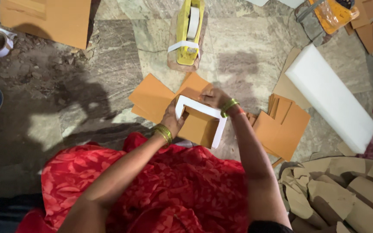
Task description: The person folds cardboard sheets into boxes and secures them by hand using tape from a dispenser.
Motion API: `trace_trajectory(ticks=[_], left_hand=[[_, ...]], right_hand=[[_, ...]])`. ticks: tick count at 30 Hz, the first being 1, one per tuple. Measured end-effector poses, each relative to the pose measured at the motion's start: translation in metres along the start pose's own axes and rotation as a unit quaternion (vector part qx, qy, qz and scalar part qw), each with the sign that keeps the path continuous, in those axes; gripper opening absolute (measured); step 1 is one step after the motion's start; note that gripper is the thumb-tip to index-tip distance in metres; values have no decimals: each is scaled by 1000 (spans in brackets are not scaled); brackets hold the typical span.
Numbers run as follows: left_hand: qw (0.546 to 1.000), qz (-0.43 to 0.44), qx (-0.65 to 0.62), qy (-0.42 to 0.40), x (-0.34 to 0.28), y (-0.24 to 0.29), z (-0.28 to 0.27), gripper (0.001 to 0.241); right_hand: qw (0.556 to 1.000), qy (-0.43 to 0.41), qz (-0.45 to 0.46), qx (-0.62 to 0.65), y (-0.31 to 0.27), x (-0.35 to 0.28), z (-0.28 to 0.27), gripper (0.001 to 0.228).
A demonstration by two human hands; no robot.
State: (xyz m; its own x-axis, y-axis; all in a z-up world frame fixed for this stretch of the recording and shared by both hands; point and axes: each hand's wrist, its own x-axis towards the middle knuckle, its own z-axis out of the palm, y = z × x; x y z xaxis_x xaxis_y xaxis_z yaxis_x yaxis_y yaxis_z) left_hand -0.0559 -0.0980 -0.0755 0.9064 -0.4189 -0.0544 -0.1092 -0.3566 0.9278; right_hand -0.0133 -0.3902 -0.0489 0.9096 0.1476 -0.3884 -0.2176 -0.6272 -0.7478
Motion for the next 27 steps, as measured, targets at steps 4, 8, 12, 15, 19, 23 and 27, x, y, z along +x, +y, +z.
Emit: trace_trajectory(ticks=[4, 8, 12, 15, 19, 23, 27], left_hand=[[1000, -23, -10, -10, 5, 6, 0, 85], [998, 17, -58, -33, 15, 2, -9, 95], [987, 148, -40, -38, 34, -15, -13, 106], [987, 134, -72, -47, 37, -21, -23, 100], [993, 90, -78, 20, 41, -18, -39, 95], [993, 99, -48, 49, 60, -20, -57, 92], [991, 106, -50, 61, 69, -18, -51, 87]], right_hand=[[991, -5, -116, -70, -32, -43, 15, 55], [970, 65, -23, -233, -14, -31, 33, 47], [962, 98, -60, -249, -3, -28, 38, 46], [961, 95, -99, -239, -23, -17, 34, 43], [934, 109, -102, -325, -66, 7, 37, 36], [959, 111, -88, -247, -81, 27, 37, 41], [957, 106, -115, -245, -73, 47, 21, 26]])
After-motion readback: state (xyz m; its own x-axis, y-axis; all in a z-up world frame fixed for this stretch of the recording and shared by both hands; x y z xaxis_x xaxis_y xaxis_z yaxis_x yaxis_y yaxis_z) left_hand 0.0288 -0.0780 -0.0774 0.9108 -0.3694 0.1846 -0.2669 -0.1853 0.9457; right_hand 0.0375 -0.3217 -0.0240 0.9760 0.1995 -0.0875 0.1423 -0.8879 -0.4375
